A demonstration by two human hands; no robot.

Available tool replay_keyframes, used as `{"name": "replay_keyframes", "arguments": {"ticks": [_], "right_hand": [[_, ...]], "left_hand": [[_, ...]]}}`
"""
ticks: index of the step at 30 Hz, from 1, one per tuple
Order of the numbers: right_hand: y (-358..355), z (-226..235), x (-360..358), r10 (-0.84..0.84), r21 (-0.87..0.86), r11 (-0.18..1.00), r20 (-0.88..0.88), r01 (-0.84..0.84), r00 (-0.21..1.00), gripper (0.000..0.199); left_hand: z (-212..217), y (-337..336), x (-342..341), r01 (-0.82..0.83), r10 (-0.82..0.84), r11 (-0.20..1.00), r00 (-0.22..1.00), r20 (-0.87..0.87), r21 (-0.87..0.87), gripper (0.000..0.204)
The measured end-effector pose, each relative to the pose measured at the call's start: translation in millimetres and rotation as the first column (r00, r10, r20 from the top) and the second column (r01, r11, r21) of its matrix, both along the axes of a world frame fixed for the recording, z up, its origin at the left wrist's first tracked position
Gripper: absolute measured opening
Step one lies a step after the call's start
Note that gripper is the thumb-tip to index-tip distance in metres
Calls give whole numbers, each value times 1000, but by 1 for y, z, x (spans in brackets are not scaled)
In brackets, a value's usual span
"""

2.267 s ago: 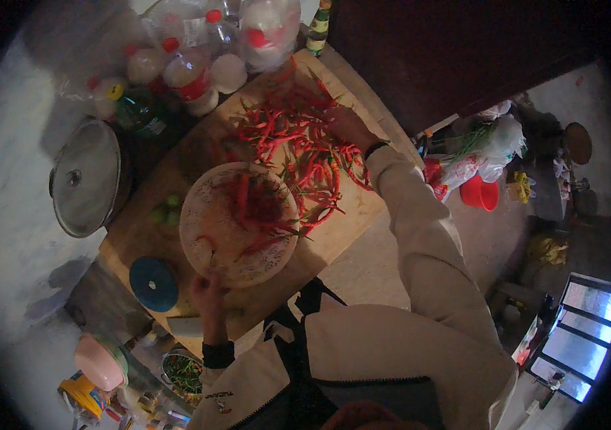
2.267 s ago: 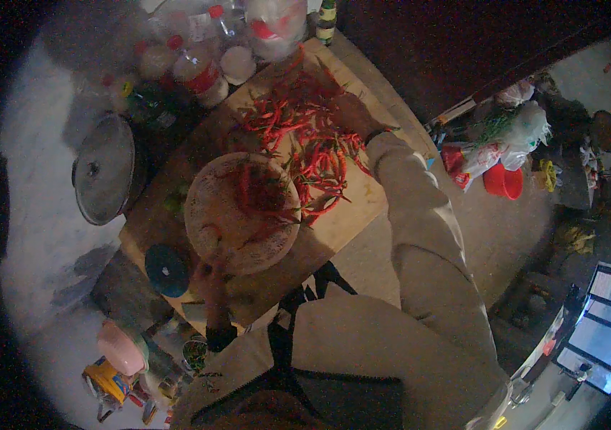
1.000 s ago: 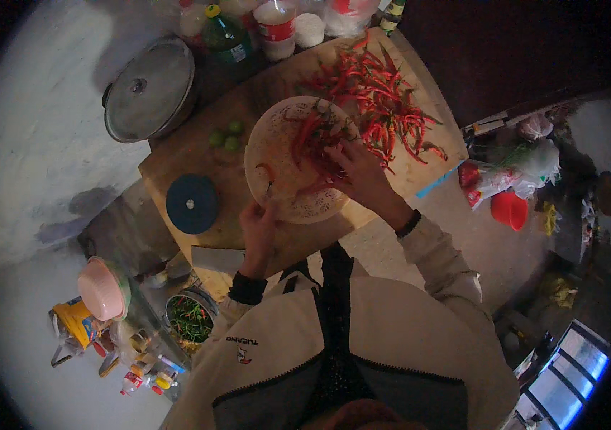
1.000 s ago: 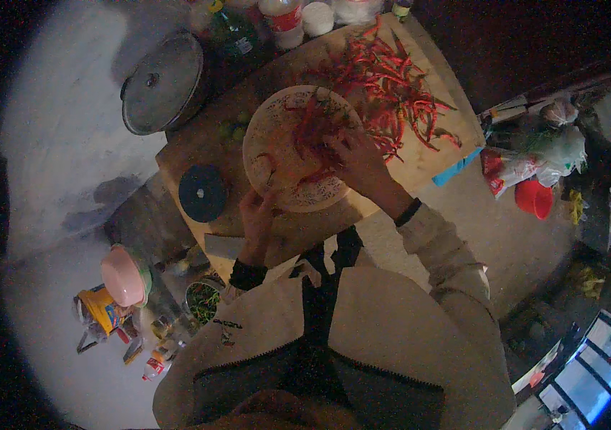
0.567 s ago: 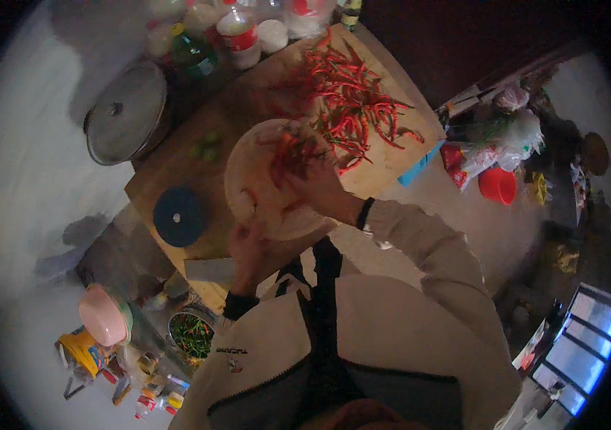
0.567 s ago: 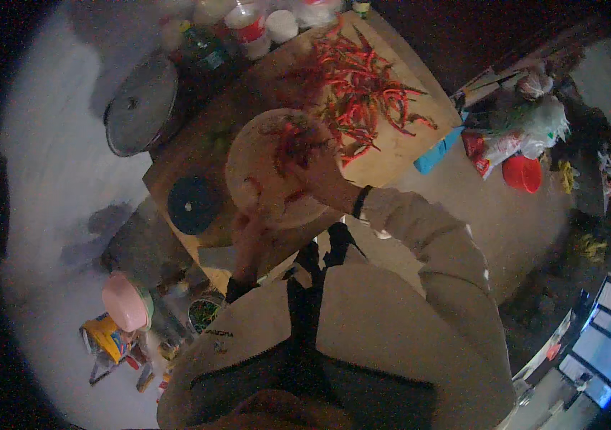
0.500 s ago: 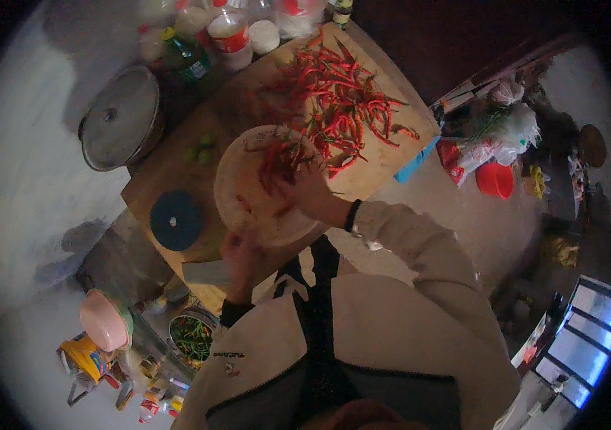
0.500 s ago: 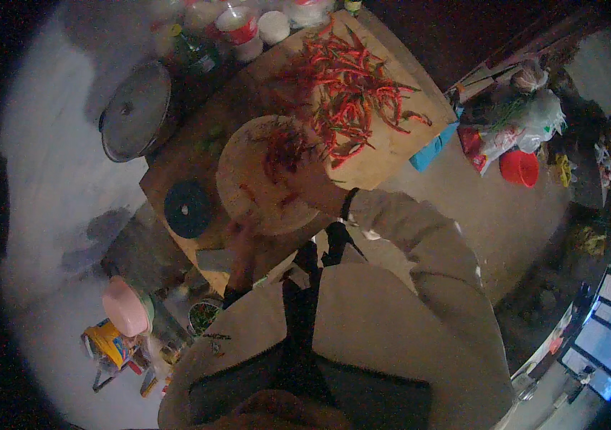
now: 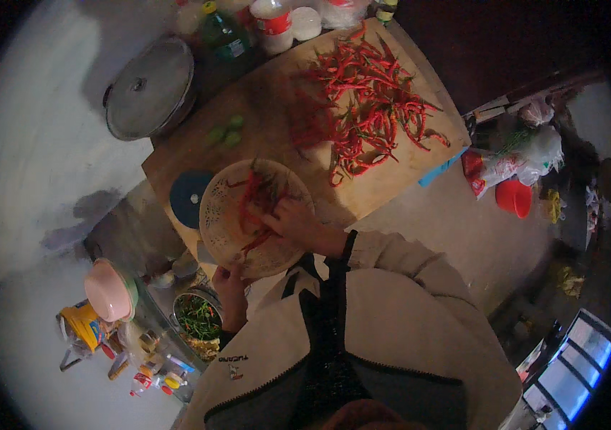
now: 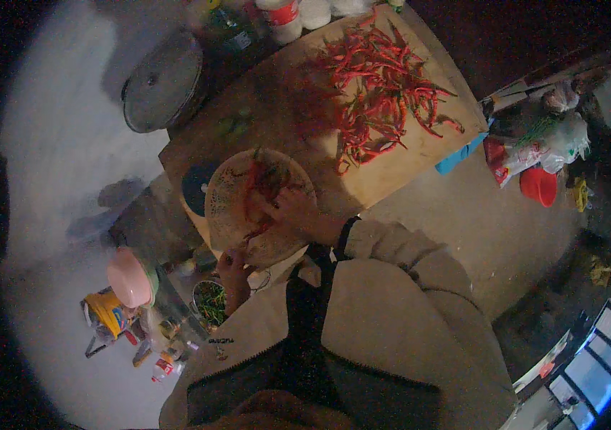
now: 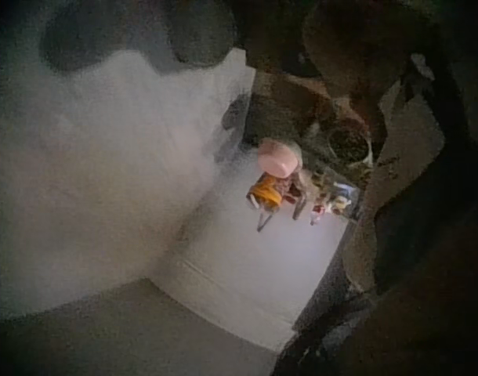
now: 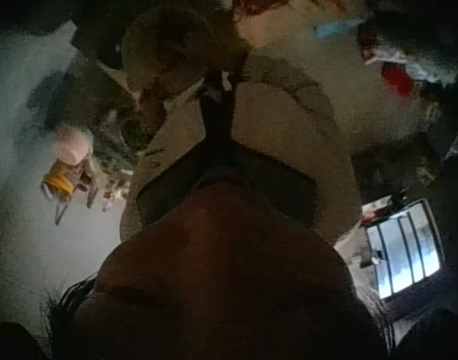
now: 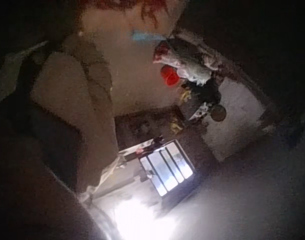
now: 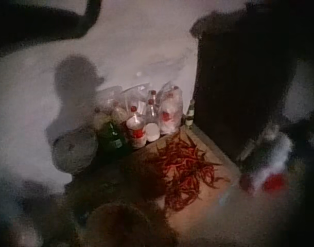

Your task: The person washes their hands outdoors, then moves inside to a kitchen area. They pick up a basket of red chili peppers and place them on a wooden table. They then pick up a plastic bag containing a red substance and pour it into a large metal bowl containing dried herbs.

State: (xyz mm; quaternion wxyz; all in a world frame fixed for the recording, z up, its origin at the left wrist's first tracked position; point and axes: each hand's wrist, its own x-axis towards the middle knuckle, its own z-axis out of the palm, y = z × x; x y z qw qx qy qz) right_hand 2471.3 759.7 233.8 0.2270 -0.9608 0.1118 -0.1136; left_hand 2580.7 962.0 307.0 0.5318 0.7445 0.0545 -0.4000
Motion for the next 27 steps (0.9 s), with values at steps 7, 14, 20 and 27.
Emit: {"name": "replay_keyframes", "arguments": {"ticks": [7,14,20,27], "right_hand": [[11,47,10,75,0,997,-92,-76,993,55],[-45,79,-8,-296,552,798,12,241,955,38],[-77,5,-1,-504,439,714,-216,545,836,47],[-55,-18,14,-419,201,862,-233,465,877,65]], "left_hand": [[-1,4,-5,-109,106,991,994,-40,-75,31],[-6,22,-1,-157,153,982,987,-46,-101,31],[-1,43,6,-241,241,965,970,-6,-103,28],[2,55,16,-297,307,949,948,86,-110,24]]}}
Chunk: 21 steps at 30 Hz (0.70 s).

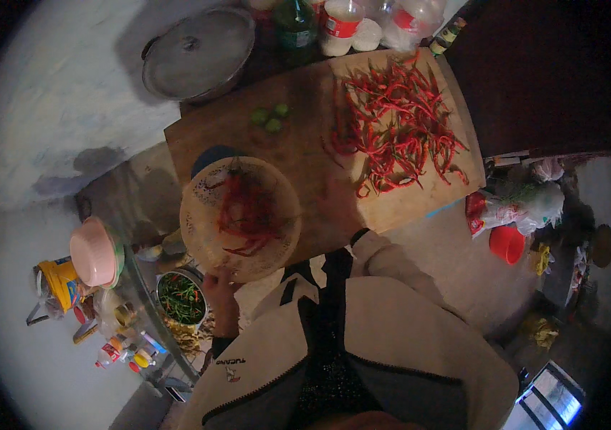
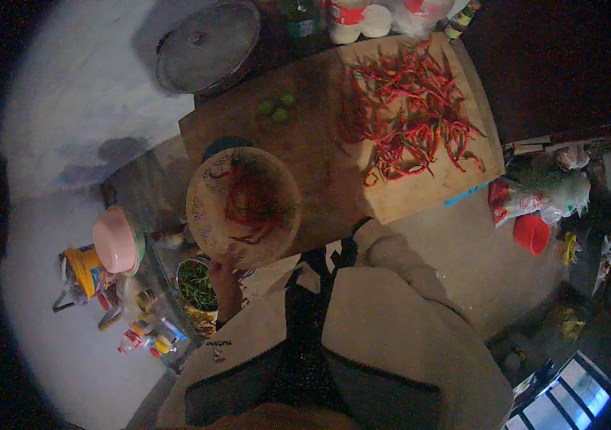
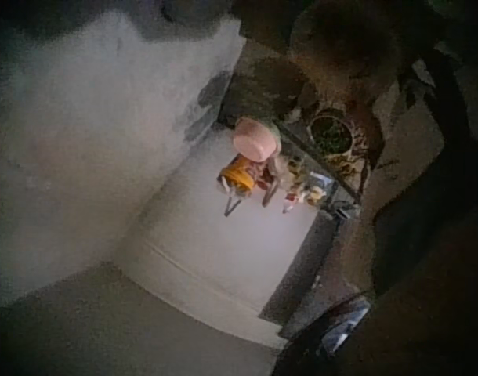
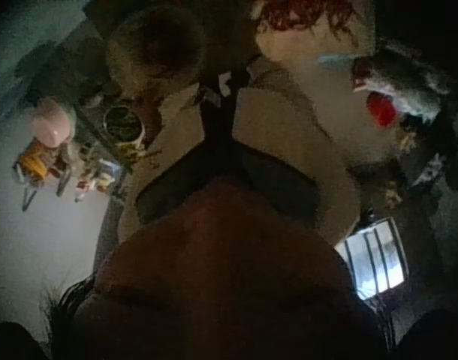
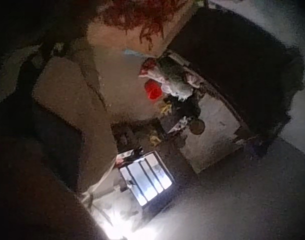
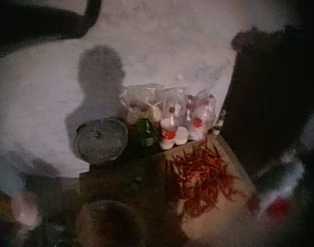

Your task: The person washes their hands outdoors, then moves inside to a kitchen area. They pick up a basket of red chili peppers and place them on a wooden table. They then pick up a plastic bag containing a red substance and pour it into a large metal bowl containing dried herbs.

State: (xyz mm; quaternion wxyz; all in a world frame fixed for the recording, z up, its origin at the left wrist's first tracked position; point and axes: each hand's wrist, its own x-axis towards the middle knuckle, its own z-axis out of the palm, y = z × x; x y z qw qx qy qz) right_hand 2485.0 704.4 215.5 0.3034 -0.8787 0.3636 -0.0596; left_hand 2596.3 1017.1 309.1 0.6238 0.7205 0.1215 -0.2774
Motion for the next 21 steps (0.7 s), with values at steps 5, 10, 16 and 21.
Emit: {"name": "replay_keyframes", "arguments": {"ticks": [5,10,16,21], "right_hand": [[34,-13,19,-22,-21,999,344,31,939,45],[54,-58,26,-66,264,963,29,56,997,74],[40,-23,44,-390,733,680,321,34,863,57],[11,17,8,-123,306,951,255,40,959,47]], "left_hand": [[2,-1,3,3,-3,1000,1000,-2,5,27],[1,-2,4,22,-22,1000,1000,-19,-22,29],[0,-7,4,35,-34,999,999,14,-33,30],[-9,-10,8,56,-55,998,998,27,-42,25]]}}
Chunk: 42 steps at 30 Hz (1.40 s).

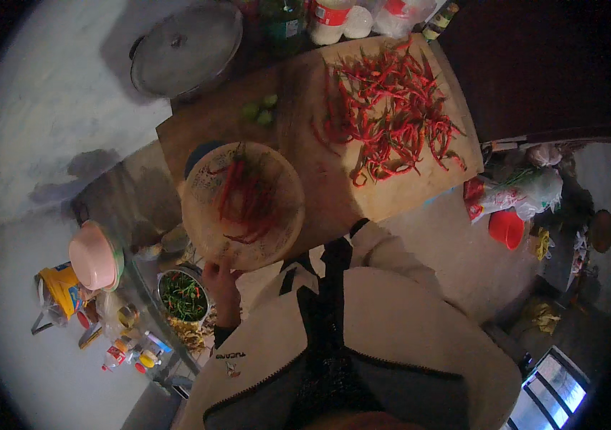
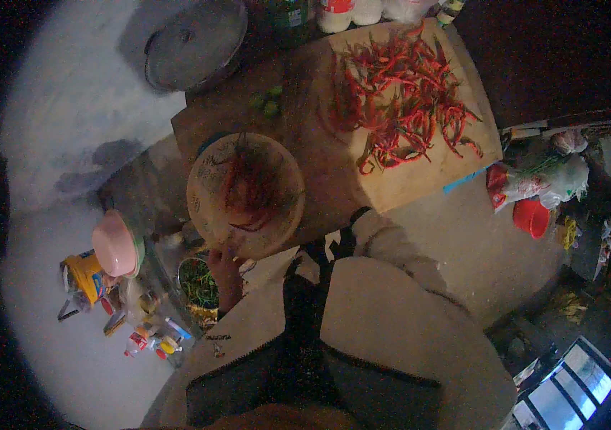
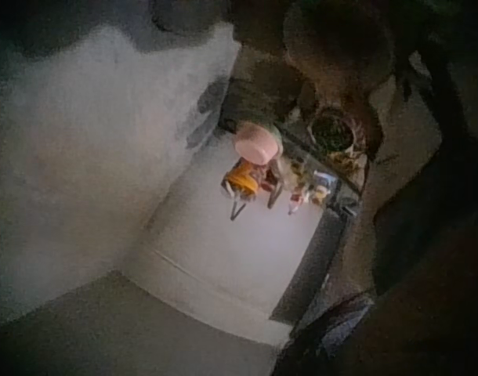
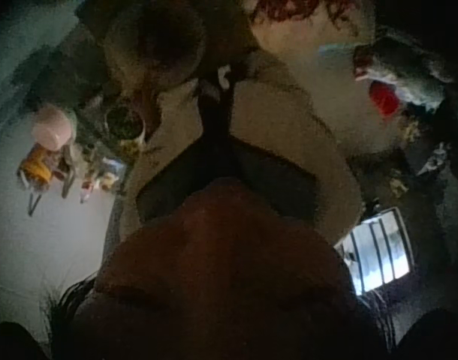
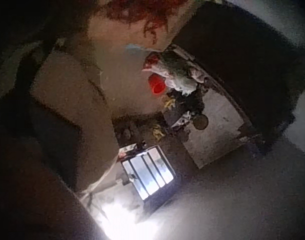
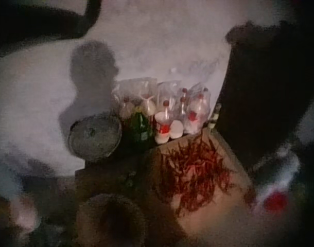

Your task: The person washes their hands outdoors, then moves inside to a kitchen area. They pick up a basket of red chili peppers and place them on a wooden table. They then pick up a plastic bag containing a red substance and pour it into a large metal bowl containing dried herbs.

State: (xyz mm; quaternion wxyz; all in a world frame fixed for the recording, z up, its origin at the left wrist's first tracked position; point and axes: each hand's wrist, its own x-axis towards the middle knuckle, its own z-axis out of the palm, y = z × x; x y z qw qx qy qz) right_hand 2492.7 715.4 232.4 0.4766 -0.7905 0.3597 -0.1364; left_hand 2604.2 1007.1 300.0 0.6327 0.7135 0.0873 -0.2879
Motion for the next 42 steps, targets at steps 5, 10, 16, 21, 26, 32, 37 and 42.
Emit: {"name": "replay_keyframes", "arguments": {"ticks": [5,10,16,21,26,32,37,42], "right_hand": [[-8,-26,-3,19,-205,978,-98,-39,995,38],[0,-35,50,-17,-127,992,-17,15,1000,41],[-5,-11,64,-105,-20,994,16,105,994,44],[8,-27,11,-288,165,951,163,262,943,49],[22,-39,-64,-314,272,929,213,252,925,53],[13,-44,-134,179,-168,969,-30,-182,983,54],[19,-58,-140,285,-240,916,-172,-321,943,61],[24,-62,-128,208,-385,870,-278,-307,938,54]], "left_hand": [[-5,-3,6,-24,23,1000,999,-37,-15,25],[11,-2,9,-44,43,999,997,70,12,28],[12,8,12,-3,2,1000,1000,19,24,36],[0,18,12,32,-33,999,993,115,6,33],[1,15,18,-45,52,993,997,63,-106,32],[17,21,36,-87,99,991,987,126,-97,32],[24,35,44,-107,129,984,978,162,-140,31],[24,34,45,-152,164,984,975,152,-92,29]]}}
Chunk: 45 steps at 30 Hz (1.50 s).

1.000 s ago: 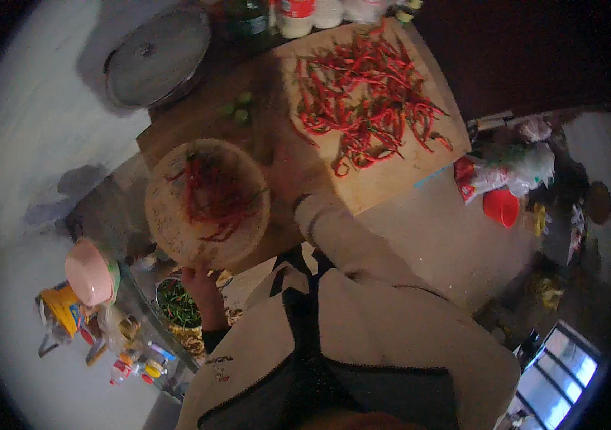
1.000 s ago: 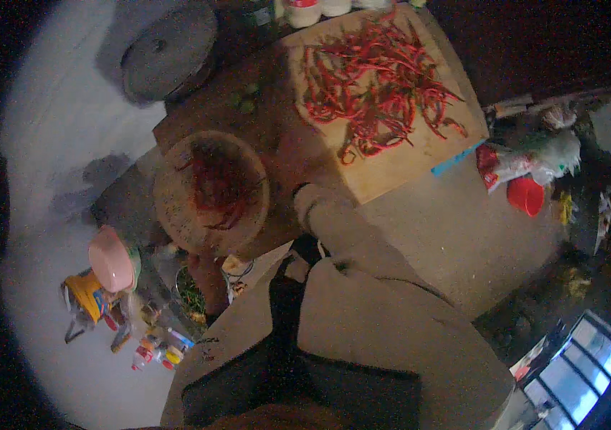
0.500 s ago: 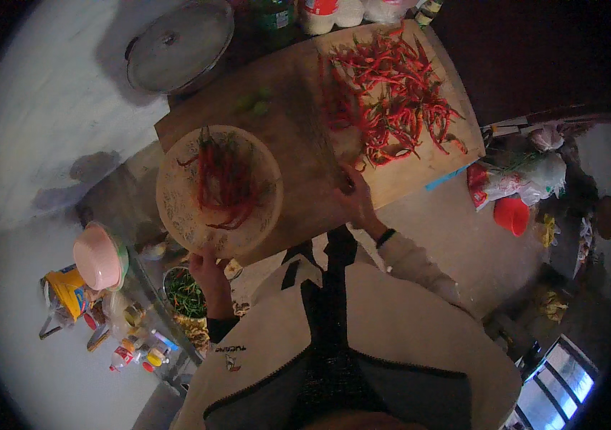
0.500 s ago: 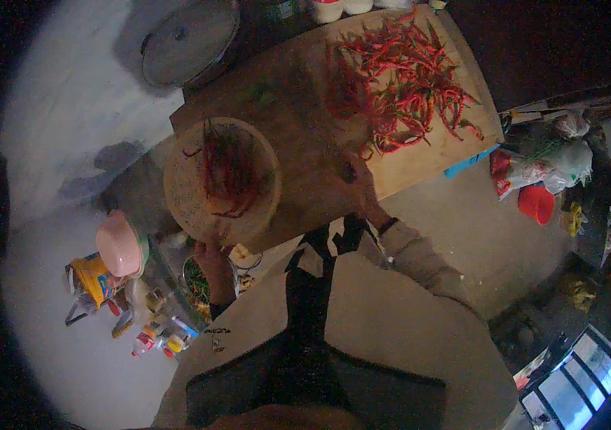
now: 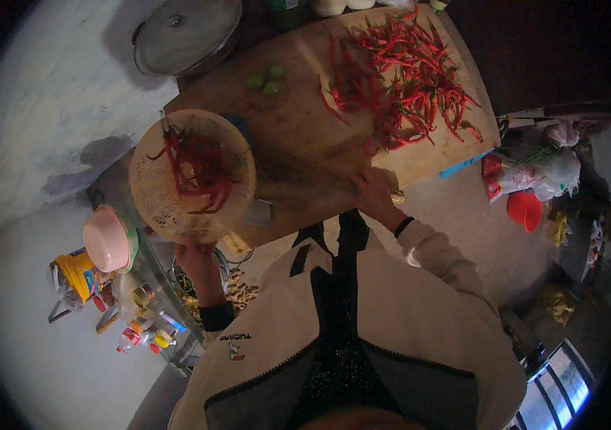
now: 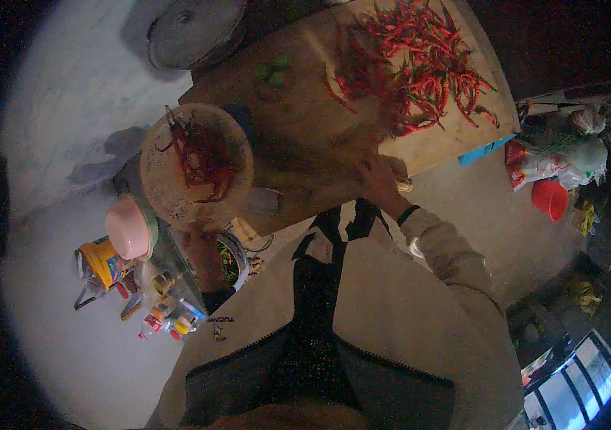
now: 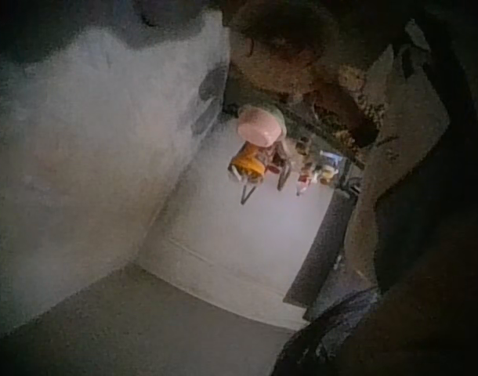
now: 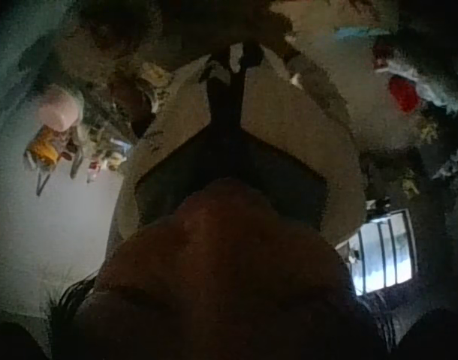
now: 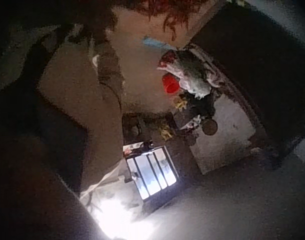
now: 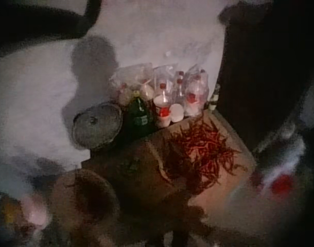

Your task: The person washes their hands outdoors, then moves inside to a kitchen area. They pick up a basket of red chili peppers and place them on a wooden table. They then pick up a plastic bag containing a red substance and pour it into a large metal bowl containing dried herbs.

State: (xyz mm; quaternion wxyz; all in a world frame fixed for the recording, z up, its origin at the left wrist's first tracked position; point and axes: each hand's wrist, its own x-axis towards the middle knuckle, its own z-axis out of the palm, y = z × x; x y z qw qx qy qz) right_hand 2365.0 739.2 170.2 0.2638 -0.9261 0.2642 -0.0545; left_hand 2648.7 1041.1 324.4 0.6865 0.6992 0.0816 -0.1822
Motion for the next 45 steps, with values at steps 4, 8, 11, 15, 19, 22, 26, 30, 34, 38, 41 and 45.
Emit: {"name": "replay_keyframes", "arguments": {"ticks": [4,8,11,15,19,22,26,30,34,38,41,45], "right_hand": [[-8,25,12,4,-73,997,81,2,997,57],[-22,79,30,-329,305,920,263,245,907,59],[-22,122,47,-219,262,957,360,127,907,63],[9,138,94,232,-131,969,210,-208,950,70],[23,115,127,230,-332,913,-56,-236,972,59],[20,95,131,189,-330,919,-112,-216,976,57],[7,89,124,266,-148,953,-1,-263,964,53],[-3,104,116,226,-34,973,328,-228,917,53],[-13,126,99,-53,290,954,393,-69,918,49],[-19,138,71,-335,569,817,333,95,882,37],[-19,141,51,-570,782,599,266,172,777,37],[-11,142,26,-761,840,433,146,326,632,38]], "left_hand": [[1,-13,-10,106,-107,994,994,-27,-12,25],[-1,-36,-28,150,-148,987,988,-34,63,23],[-7,-56,-37,264,-260,964,960,-101,25,24],[-18,-80,-46,345,-336,939,924,-183,14,26],[-25,-90,-50,415,-413,909,899,-144,-16,28],[-28,-93,-48,417,-414,909,892,-181,-21,30],[-30,-98,-45,424,-420,905,887,-192,-23,29],[-31,-105,-43,466,-468,882,855,-223,-65,27],[-35,-120,-37,580,-576,814,801,-163,-32,28],[-37,-138,-41,662,-665,746,739,-102,-68,29],[-34,-150,-53,725,-718,688,674,-173,-32,30],[-35,-158,-79,739,-737,670,648,-194,-74,33]]}}
